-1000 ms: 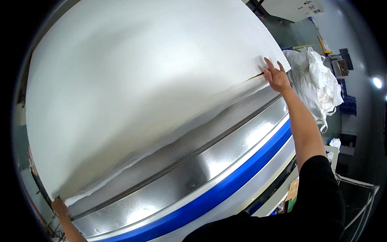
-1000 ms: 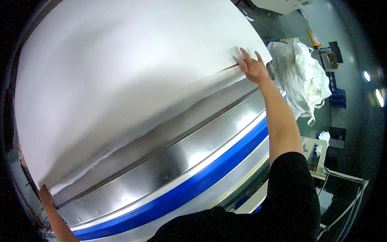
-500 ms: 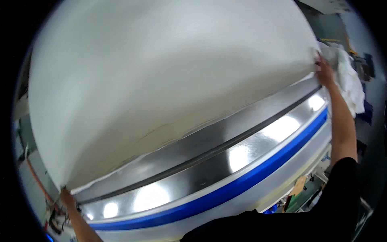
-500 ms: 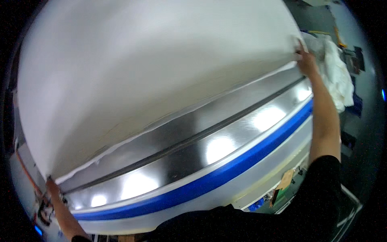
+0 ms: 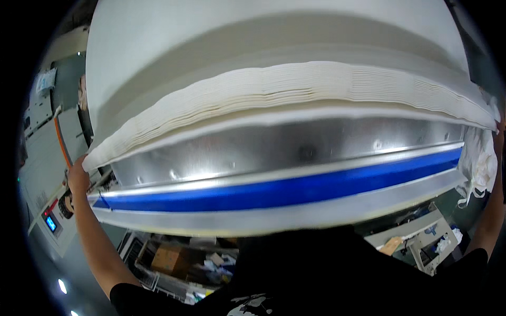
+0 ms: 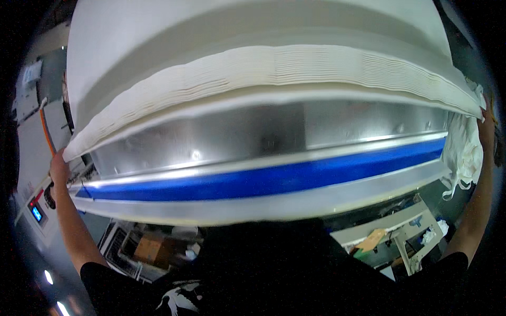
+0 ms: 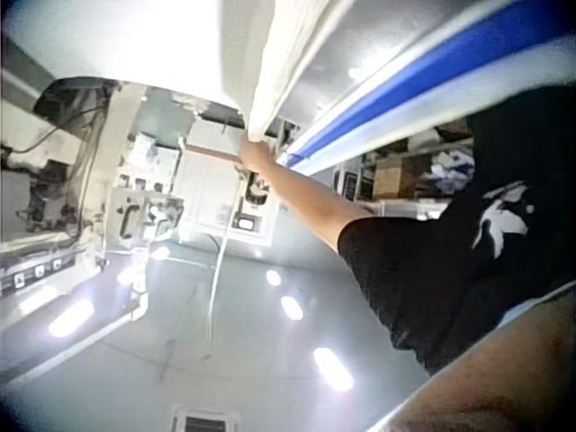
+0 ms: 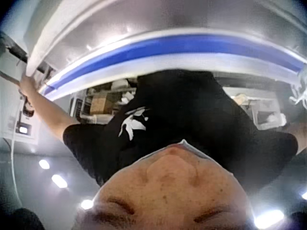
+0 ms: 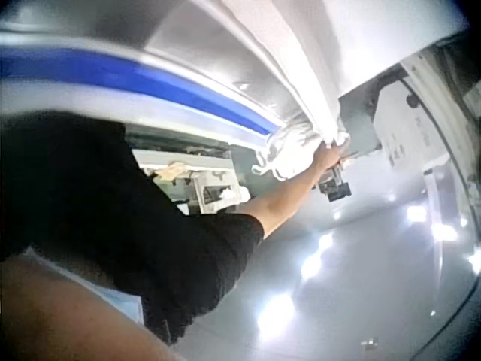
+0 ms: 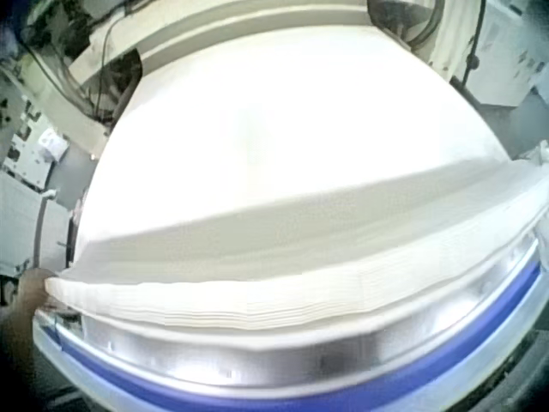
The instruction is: The person repeatedly folds large white sheets on a curved metal surface, aligning edges and smoothing creases. The person then moves to a table and handles a roll of yellow tape, pulling a strip and placing the roll back.
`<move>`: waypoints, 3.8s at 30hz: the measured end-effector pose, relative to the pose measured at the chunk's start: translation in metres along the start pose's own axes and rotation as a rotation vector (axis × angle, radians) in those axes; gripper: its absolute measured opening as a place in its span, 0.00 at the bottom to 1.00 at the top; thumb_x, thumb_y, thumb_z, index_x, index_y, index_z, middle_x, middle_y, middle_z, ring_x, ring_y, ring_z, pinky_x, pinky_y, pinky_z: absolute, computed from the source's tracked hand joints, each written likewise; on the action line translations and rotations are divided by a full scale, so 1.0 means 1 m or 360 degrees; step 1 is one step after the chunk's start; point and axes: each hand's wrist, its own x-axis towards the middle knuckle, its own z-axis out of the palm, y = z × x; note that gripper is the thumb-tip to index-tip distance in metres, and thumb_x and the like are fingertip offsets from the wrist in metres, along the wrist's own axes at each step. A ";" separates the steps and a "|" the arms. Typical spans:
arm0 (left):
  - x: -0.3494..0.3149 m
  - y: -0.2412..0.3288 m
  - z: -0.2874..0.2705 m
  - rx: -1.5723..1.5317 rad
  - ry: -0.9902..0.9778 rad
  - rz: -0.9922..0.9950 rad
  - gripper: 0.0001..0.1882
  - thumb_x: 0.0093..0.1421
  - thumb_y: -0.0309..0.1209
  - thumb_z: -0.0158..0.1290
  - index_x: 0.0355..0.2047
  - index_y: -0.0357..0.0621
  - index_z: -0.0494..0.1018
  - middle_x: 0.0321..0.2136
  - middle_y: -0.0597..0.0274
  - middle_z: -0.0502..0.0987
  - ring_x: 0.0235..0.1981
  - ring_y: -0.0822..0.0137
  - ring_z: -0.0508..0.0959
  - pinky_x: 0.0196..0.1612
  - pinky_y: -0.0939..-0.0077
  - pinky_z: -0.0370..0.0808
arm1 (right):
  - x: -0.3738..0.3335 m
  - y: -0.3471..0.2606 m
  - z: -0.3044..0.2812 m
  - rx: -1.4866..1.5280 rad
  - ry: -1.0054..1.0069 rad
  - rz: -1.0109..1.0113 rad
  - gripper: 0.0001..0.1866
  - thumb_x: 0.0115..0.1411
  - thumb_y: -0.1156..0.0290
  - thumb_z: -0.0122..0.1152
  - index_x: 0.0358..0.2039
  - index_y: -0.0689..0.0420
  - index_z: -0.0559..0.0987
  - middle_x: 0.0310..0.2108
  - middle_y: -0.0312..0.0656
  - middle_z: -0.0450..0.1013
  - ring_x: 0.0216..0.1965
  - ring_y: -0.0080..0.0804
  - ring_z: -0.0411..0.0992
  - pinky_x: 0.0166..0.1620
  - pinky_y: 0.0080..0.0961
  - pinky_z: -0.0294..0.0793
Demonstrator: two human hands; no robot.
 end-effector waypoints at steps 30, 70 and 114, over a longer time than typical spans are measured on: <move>-0.100 0.092 0.161 0.0682 -0.1287 -0.0156 0.14 0.59 0.32 0.51 0.45 0.48 0.79 0.48 0.55 0.78 0.49 0.54 0.78 0.45 0.60 0.76 | -0.227 0.045 0.142 -0.0093 -0.0818 -0.0221 0.31 0.66 0.77 0.41 0.69 0.48 0.53 0.26 0.47 0.71 0.23 0.36 0.65 0.30 0.39 0.67; -0.219 0.672 -0.130 -0.2061 -0.0252 0.2158 0.13 0.59 0.28 0.50 0.45 0.43 0.73 0.39 0.53 0.76 0.40 0.52 0.76 0.43 0.61 0.73 | -0.215 -0.175 0.062 -0.0210 -0.1291 -0.0519 0.43 0.50 0.80 0.56 0.66 0.49 0.52 0.40 0.46 0.78 0.46 0.43 0.74 0.66 0.37 0.56; -0.279 0.433 -0.035 -0.2152 -0.0017 0.0651 0.14 0.63 0.35 0.50 0.46 0.43 0.74 0.40 0.55 0.77 0.41 0.58 0.79 0.43 0.65 0.75 | -0.236 -0.515 0.079 0.1361 -0.0896 -0.0989 0.26 0.57 0.69 0.60 0.57 0.56 0.68 0.34 0.43 0.78 0.32 0.36 0.78 0.38 0.30 0.76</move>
